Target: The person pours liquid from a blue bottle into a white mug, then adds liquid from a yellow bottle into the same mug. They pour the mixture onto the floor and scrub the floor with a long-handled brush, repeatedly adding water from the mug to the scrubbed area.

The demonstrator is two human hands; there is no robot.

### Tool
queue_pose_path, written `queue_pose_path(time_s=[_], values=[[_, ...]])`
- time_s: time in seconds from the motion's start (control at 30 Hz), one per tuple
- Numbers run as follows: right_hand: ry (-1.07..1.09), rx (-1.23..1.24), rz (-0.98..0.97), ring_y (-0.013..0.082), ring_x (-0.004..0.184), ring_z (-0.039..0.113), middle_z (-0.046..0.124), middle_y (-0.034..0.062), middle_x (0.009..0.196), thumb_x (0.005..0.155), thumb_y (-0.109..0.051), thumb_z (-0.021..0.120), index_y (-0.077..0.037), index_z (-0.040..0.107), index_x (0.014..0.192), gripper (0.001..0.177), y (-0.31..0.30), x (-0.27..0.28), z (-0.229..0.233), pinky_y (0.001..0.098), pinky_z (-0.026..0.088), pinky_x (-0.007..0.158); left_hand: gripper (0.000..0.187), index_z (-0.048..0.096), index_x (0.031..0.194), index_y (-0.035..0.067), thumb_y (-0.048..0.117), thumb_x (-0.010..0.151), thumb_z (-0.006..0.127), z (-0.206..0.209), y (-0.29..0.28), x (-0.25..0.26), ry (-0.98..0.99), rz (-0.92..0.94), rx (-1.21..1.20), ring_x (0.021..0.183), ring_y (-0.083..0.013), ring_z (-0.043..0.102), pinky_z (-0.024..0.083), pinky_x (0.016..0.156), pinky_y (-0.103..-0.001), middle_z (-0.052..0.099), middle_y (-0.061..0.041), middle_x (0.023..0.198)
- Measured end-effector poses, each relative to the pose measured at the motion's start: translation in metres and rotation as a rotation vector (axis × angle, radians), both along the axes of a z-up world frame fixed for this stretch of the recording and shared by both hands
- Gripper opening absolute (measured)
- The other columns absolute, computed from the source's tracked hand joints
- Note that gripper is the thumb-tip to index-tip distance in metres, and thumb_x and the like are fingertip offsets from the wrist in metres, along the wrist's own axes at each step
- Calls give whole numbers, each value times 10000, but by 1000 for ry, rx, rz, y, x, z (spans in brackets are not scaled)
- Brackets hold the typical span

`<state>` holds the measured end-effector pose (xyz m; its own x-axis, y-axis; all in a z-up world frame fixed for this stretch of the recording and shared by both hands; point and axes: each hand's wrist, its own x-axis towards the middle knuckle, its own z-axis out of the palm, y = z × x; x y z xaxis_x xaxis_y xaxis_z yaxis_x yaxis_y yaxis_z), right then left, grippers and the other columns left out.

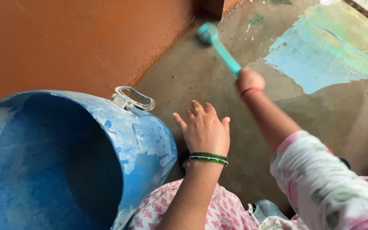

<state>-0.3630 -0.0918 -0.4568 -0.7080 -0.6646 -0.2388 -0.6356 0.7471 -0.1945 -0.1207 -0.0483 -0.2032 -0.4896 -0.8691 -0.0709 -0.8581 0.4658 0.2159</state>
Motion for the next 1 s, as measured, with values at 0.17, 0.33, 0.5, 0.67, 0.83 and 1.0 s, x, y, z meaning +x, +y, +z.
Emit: queue_pose_path(time_s=[0.17,0.33,0.5,0.67,0.83,1.0], values=[[-280,-162,360,366,857,756,760,185,942,928,-151,599,-79,739,962,161,5,156,-44,478,599,691,550,655,1184,38,437,820,754,-9,-6,1,-82,36,72,1258,-372,547,264,1130,-651,565,-211,1357],[-219,-97,327,367,862,757,761,187,954,949,-163,574,-76,723,977,175,4,122,-42,483,601,705,563,665,1183,36,439,800,760,-11,-7,5,-70,37,37,1228,-373,562,259,1112,-661,566,-220,1355],[-62,-22,-157,348,866,763,766,189,947,943,-186,609,-77,731,966,165,10,16,-21,465,607,692,528,669,1176,45,446,841,743,-1,0,5,-90,8,133,1254,-384,541,233,1139,-661,565,-213,1354],[-122,-79,-28,361,865,752,765,201,947,908,-200,654,-56,730,990,183,34,70,-49,464,601,684,527,676,1182,48,438,834,746,-2,-2,0,-85,14,131,1263,-375,537,221,1153,-656,580,-195,1337],[-568,-343,200,368,906,750,763,214,983,919,-212,659,-46,738,1023,211,54,141,-74,474,598,732,546,679,1179,58,468,824,743,-11,-3,-3,-138,40,133,1265,-352,538,218,1160,-642,577,-181,1342],[-278,22,78,375,946,749,761,226,1018,930,-223,665,-36,746,1057,240,61,57,-45,483,595,781,532,685,1178,65,475,842,734,-8,-1,3,-134,29,142,1266,-351,538,214,1158,-644,574,-177,1351]])
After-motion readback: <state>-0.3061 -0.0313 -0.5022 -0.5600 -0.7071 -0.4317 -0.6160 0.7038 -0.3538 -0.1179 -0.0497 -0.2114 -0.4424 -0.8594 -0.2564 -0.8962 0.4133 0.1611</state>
